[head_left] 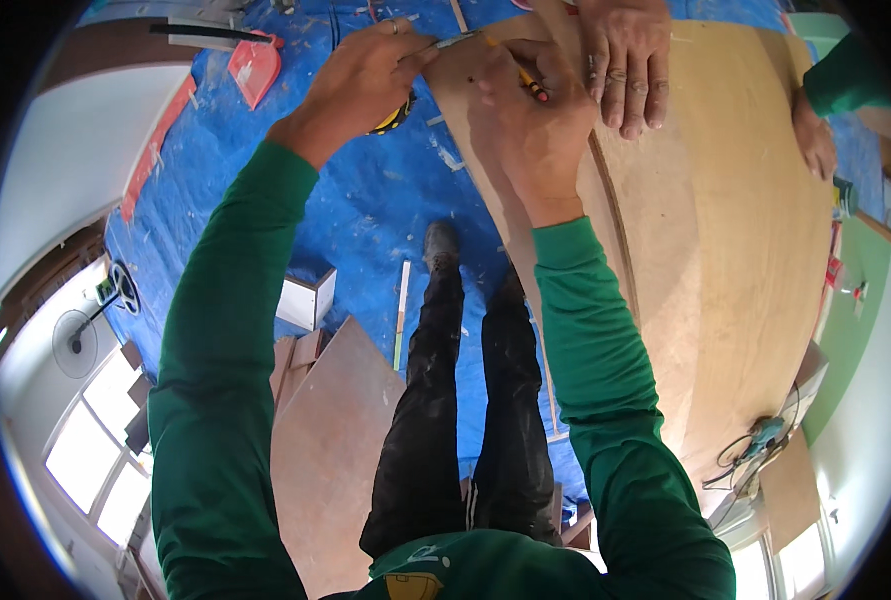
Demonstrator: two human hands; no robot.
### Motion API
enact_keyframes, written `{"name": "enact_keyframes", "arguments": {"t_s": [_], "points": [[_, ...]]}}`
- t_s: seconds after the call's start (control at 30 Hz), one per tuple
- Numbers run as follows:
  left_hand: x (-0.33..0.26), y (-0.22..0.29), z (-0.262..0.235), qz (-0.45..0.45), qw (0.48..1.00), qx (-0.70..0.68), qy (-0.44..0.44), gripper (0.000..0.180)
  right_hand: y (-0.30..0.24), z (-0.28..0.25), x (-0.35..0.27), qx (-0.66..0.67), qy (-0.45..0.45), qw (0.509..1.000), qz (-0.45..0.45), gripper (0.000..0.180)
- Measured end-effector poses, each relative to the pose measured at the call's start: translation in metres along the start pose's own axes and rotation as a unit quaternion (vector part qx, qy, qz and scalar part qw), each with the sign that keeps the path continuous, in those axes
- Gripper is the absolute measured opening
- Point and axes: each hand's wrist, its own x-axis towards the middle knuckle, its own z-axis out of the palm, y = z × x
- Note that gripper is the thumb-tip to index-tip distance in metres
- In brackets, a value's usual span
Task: The person measures and marks a large wooden board using a tape measure and pencil. They then use a power drill to drive screws into the board, securing a smaller wooden piece to it. The person works on a blue protective sheet covering the floor.
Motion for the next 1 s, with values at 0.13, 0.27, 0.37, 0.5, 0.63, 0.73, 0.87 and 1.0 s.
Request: {"name": "enact_keyframes", "arguments": {"t_s": [0.13, 0.27, 0.37, 0.5, 0.63, 0.73, 0.87, 1.0], "points": [[0.002, 0.001, 0.000, 0.038, 0.999, 0.010, 0.008, 0.023, 0.001, -0.002, 0.001, 0.002, 0.003, 1.000, 0.002, 0.013], [0.004, 0.006, -0.004, -0.025, 0.999, 0.006, -0.030, 0.023, 0.005, 0.000, 0.002, 0.025, 0.000, 1.000, 0.016, 0.014], [0.004, 0.005, -0.003, -0.026, 0.999, -0.004, -0.026, 0.022, 0.005, -0.001, 0.002, -0.005, -0.006, 1.000, -0.010, 0.014], [0.002, 0.003, -0.002, -0.032, 0.999, -0.015, -0.024, 0.021, 0.005, -0.003, 0.002, -0.024, -0.010, 0.999, -0.029, 0.013], [0.002, 0.003, -0.002, -0.058, 0.998, 0.007, -0.038, 0.020, 0.004, -0.003, 0.003, -0.036, -0.011, 0.998, -0.041, 0.013], [0.001, 0.004, 0.000, -0.079, 0.996, -0.034, -0.034, 0.020, 0.000, -0.005, 0.002, -0.016, -0.013, 1.000, -0.018, 0.013], [0.005, 0.009, -0.004, -0.087, 0.995, -0.033, -0.039, 0.021, 0.003, -0.001, 0.005, -0.011, 0.007, 1.000, -0.025, 0.013], [0.004, 0.009, -0.005, -0.096, 0.995, -0.011, -0.037, 0.022, 0.002, -0.003, 0.003, -0.050, -0.012, 0.998, -0.036, 0.012]]}}
